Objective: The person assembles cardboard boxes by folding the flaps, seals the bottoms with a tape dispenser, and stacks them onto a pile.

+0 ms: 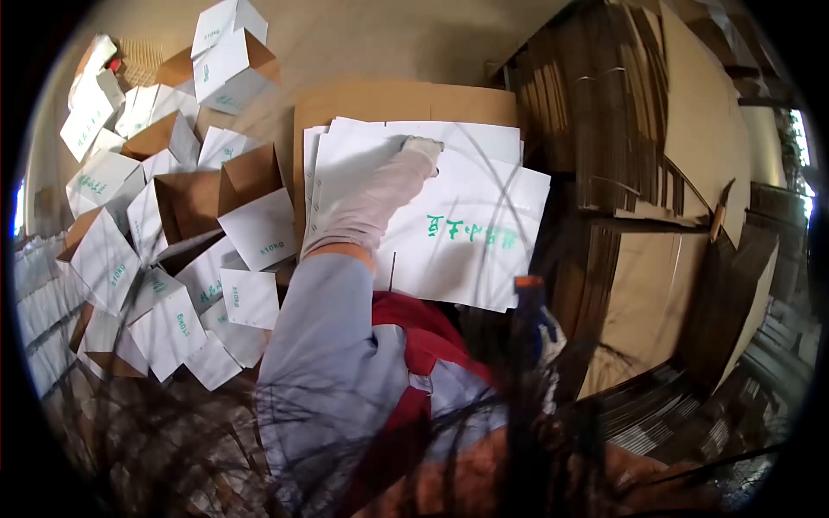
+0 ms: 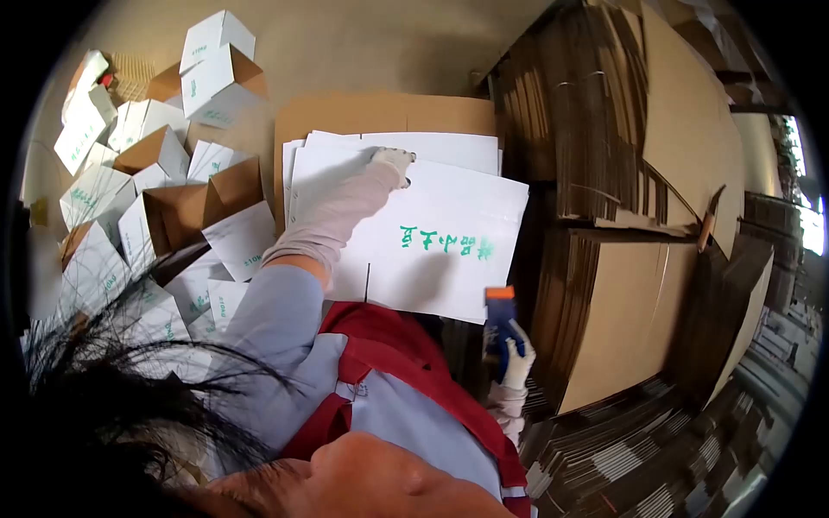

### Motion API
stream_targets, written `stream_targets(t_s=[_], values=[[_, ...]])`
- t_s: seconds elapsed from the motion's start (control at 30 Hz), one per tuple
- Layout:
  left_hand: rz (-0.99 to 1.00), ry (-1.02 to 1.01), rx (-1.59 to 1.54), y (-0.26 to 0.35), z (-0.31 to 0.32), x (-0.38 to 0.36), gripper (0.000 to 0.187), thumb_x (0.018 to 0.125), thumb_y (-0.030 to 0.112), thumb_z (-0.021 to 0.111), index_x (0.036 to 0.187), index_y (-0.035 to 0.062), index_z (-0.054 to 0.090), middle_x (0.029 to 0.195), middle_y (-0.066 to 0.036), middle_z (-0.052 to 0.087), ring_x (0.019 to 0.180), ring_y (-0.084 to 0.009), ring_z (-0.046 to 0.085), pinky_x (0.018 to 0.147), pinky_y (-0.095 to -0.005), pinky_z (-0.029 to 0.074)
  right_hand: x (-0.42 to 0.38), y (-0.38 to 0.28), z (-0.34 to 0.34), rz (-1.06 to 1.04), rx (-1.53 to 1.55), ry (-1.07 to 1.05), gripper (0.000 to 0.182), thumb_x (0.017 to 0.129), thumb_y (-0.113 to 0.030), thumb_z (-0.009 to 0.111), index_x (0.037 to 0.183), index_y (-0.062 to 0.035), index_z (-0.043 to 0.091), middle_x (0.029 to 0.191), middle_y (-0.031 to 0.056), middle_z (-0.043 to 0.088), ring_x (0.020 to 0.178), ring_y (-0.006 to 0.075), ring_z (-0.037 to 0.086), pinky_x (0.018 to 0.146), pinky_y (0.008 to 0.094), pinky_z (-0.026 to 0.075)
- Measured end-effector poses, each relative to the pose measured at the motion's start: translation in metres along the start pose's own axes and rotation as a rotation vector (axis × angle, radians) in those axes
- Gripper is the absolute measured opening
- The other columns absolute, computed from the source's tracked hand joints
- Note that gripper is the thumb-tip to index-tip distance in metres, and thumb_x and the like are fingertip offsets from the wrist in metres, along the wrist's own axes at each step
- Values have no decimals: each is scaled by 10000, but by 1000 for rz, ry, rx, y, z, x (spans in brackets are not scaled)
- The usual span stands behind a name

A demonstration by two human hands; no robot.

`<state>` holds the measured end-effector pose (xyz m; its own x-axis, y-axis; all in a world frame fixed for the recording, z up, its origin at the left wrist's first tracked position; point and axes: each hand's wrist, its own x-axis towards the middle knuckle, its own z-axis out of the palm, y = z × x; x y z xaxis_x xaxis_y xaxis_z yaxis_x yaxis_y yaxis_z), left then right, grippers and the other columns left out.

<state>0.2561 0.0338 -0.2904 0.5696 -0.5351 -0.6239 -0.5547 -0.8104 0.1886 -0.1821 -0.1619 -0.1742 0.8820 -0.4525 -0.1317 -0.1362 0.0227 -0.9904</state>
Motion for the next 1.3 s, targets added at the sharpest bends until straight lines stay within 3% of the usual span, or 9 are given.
stream_targets(t_s=[0.03, 0.1, 0.3, 0.57, 0.73, 0.93, 1.07, 1.17, 1.3], values=[[5, 14, 15, 2, -23, -15, 763, 652, 385, 749, 1299, 138, 429, 1264, -91, 521, 1157, -258, 508, 984, -408, 380, 28, -70, 18, 306, -268, 164, 325, 827, 46, 475, 1133, 43, 586, 1099, 120, 614, 985, 189, 575, 902, 317, 449], [10, -62, -56, 6, -69, -49, 689, 655, 371, 740, 1248, 128, 488, 1146, -98, 600, 1051, -259, 578, 895, -388, 450, 53, -93, -18, 91, -384, 109, 360, 842, -175, 585, 1135, 35, 578, 1080, 119, 619, 953, 195, 590, 843, 314, 472], [370, -77, 256, 74, -145, -228, 419, 699, 313, 705, 1068, 134, 620, 1071, -90, 624, 991, -259, 594, 843, -395, 469, 94, -265, 5, -325, -238, 23, 358, 865, -114, 504, 1153, 93, 545, 1159, 158, 586, 1009, 213, 578, 857, 302, 461], [430, 439, 510, 74, -105, -283, 167, 745, 149, 563, 858, 137, 686, 1235, -96, 519, 1182, -255, 453, 1029, -451, 283, 172, -233, 127, -575, -1085, -224, 273, 804, -264, 624, 1010, -87, 656, 939, 132, 656, 865, 251, 639, 772, 336, 498], [321, 671, 553, 128, -93, -286, 94, 753, 199, 564, 760, 175, 655, 746, -6, 647, 864, -252, 615, 823, -470, 395, 192, -214, 227, -335, -1511, -509, 427, 793, -453, 560, 1028, -103, 627, 971, 131, 651, 927, 282, 619, 796, 394, 481], [474, 479, 411, 112, -102, -309, 280, 599, 437, 709, 756, 210, 658, 755, 21, 625, 820, -180, 594, 742, -348, 409, 233, -208, 159, -513, -1266, -455, 456, 804, -392, 579, 1185, -142, 550, 1003, 111, 641, 888, 298, 613, 759, 427, 486], [215, 336, 291, 40, -115, -345, 307, 601, 423, 735, 774, 176, 681, 730, -11, 647, 766, -208, 621, 677, -366, 444, 229, -192, 54, -866, -1100, -440, 366, 730, -221, 688, 1079, -149, 606, 872, 115, 640, 732, 306, 616, 658, 399, 498], [229, 68, 17, -7, -106, -308, 334, 666, 428, 751, 813, 134, 693, 740, -46, 671, 715, -209, 632, 657, -347, 484, 180, -184, 55, -691, -1223, -458, 319, 739, -198, 668, 1045, -124, 622, 992, 87, 626, 840, 279, 617, 764, 398, 484], [507, -140, -727, 81, -104, -273, 728, 722, 564, 667, 1246, 80, 523, 1160, -137, 591, 1008, -260, 581, 856, -344, 472, 182, -169, 61, -660, -1431, -448, 296, 776, -303, 626, 1016, -130, 617, 867, 119, 618, 801, 276, 611, 732, 379, 459]])
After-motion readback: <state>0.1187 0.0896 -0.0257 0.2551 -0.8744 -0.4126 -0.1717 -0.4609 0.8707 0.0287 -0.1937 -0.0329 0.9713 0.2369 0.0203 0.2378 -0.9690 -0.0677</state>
